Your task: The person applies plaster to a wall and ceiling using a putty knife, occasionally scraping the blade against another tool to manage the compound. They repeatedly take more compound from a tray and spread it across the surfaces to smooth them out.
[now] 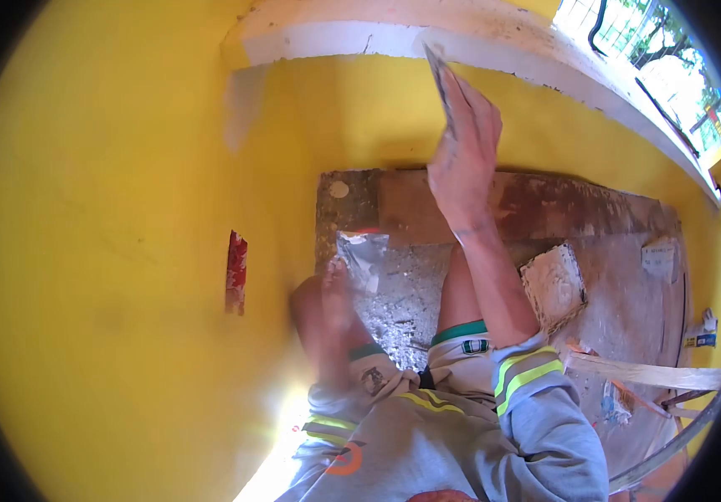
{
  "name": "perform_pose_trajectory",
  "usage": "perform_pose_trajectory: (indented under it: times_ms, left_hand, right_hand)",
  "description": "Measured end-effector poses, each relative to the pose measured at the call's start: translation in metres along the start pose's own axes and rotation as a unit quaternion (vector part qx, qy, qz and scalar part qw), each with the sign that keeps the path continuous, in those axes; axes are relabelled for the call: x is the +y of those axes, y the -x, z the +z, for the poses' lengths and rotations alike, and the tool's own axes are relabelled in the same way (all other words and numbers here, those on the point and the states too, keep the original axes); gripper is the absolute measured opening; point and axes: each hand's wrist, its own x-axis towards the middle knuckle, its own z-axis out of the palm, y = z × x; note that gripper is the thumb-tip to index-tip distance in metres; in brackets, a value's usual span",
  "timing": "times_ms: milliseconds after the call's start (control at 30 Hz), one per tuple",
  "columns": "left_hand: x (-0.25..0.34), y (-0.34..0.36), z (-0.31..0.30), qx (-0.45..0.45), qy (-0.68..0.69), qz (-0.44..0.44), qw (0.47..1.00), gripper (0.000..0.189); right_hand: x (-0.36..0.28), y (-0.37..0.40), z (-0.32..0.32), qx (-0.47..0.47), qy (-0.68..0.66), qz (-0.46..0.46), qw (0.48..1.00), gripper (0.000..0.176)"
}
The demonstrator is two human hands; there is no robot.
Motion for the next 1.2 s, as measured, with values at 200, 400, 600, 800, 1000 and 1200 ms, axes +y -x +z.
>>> perform_pose_trajectory:
  times_ms: [200,400,600,800,1000,1200]
  left_hand:
    - [0.021,0.016,0.002,0.012,0.061,-0.054,0.997,0.039]
    - [0.034,0.018,0.009,0.008,0.107,-0.071,0.992,0.037]
    - [0.044,0.018,0.005,-0.006,0.072,-0.088,0.994,0.037]
    - [0.037,0.012,0.005,-0.061,0.174,-0.055,0.981,0.032]
    - [0.01,0.004,-0.005,-0.028,0.143,-0.044,0.988,0.035]
    - [-0.046,-0.011,-0.041,-0.033,-0.11,-0.023,0.993,0.047]
  right_hand:
    - [0.0,0.0,0.077,-0.03,0.174,-0.102,0.979,0.053]
    - [-0.012,0.005,0.048,-0.064,0.145,-0.082,0.984,0.053]
    - [0.003,-0.021,0.055,-0.061,0.211,-0.126,0.967,0.059]
    - [0.007,-0.001,0.038,-0.116,0.288,-0.187,0.932,0.056]
    - [0.022,-0.027,0.042,-0.06,0.32,-0.212,0.922,0.059]
    - [0.038,-0.009,0.061,-0.07,0.323,-0.227,0.916,0.06]
